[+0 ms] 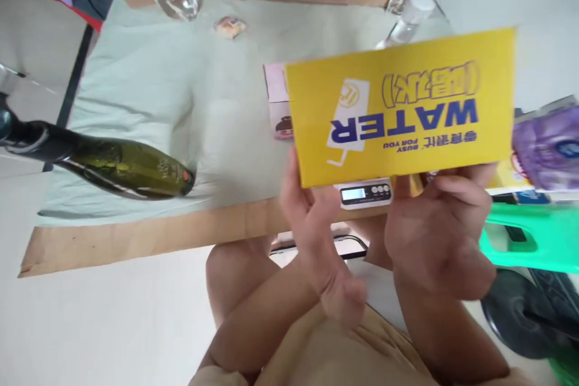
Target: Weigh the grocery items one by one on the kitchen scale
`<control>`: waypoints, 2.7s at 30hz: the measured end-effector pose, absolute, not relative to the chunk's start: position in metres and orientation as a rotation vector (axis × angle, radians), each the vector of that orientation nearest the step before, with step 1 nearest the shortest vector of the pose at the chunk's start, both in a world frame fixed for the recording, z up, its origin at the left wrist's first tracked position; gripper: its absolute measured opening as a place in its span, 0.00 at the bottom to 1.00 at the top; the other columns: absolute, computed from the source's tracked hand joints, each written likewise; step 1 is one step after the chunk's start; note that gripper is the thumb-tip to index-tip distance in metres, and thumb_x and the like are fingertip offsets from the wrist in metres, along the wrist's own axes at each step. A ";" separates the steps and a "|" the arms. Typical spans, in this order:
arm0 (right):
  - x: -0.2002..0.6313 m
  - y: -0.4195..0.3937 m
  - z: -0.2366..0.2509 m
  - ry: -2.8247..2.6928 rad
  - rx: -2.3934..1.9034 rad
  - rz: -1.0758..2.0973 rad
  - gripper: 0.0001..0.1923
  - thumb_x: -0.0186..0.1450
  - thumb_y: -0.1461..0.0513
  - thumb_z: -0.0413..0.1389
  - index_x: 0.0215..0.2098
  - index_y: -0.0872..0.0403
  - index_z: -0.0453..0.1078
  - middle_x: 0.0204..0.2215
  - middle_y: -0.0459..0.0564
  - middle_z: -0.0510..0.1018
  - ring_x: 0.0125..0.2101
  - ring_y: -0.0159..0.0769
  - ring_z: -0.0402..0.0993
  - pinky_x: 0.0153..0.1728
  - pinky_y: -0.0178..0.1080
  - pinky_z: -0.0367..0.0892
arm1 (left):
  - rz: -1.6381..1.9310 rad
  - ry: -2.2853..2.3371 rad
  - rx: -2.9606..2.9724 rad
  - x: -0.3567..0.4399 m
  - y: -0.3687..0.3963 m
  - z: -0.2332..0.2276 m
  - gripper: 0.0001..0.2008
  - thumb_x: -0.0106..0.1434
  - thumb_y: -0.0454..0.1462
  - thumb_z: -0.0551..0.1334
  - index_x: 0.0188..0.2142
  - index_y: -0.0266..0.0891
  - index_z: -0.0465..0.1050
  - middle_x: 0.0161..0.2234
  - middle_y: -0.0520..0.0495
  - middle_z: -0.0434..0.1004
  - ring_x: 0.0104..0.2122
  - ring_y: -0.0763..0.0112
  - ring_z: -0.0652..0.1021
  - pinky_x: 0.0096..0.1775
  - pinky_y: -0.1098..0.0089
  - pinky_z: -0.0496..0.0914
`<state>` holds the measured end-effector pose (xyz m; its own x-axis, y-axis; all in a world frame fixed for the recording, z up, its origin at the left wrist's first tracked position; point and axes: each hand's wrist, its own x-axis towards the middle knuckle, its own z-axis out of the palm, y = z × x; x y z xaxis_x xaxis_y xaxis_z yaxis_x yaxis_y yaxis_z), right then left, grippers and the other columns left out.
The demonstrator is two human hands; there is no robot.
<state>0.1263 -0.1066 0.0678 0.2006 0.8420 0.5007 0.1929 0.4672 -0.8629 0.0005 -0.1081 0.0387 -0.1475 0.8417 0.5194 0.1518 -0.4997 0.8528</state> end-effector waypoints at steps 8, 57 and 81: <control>0.199 -0.104 0.016 -1.133 -1.057 0.757 0.21 0.70 0.43 0.53 0.53 0.40 0.77 0.72 0.48 0.60 0.73 0.49 0.65 0.75 0.60 0.68 | 1.796 0.725 1.636 0.042 -0.083 0.004 0.36 0.76 0.60 0.50 0.80 0.64 0.54 0.83 0.55 0.53 0.85 0.47 0.47 0.83 0.38 0.51; 0.239 -0.148 -0.025 -1.367 -1.387 0.310 0.13 0.71 0.51 0.58 0.50 0.48 0.73 0.55 0.58 0.76 0.58 0.53 0.78 0.61 0.65 0.77 | 1.530 1.376 1.276 -0.027 -0.051 -0.001 0.04 0.59 0.36 0.60 0.28 0.43 0.67 0.19 0.55 0.64 0.20 0.74 0.66 0.24 0.72 0.59; 0.225 0.018 0.175 -2.979 -1.532 0.173 0.54 0.58 0.51 0.71 0.79 0.38 0.56 0.68 0.57 0.74 0.64 0.63 0.76 0.58 0.59 0.77 | 1.456 1.349 1.313 -0.050 -0.051 0.008 0.11 0.65 0.45 0.60 0.30 0.43 0.71 0.21 0.54 0.70 0.22 0.73 0.70 0.27 0.73 0.65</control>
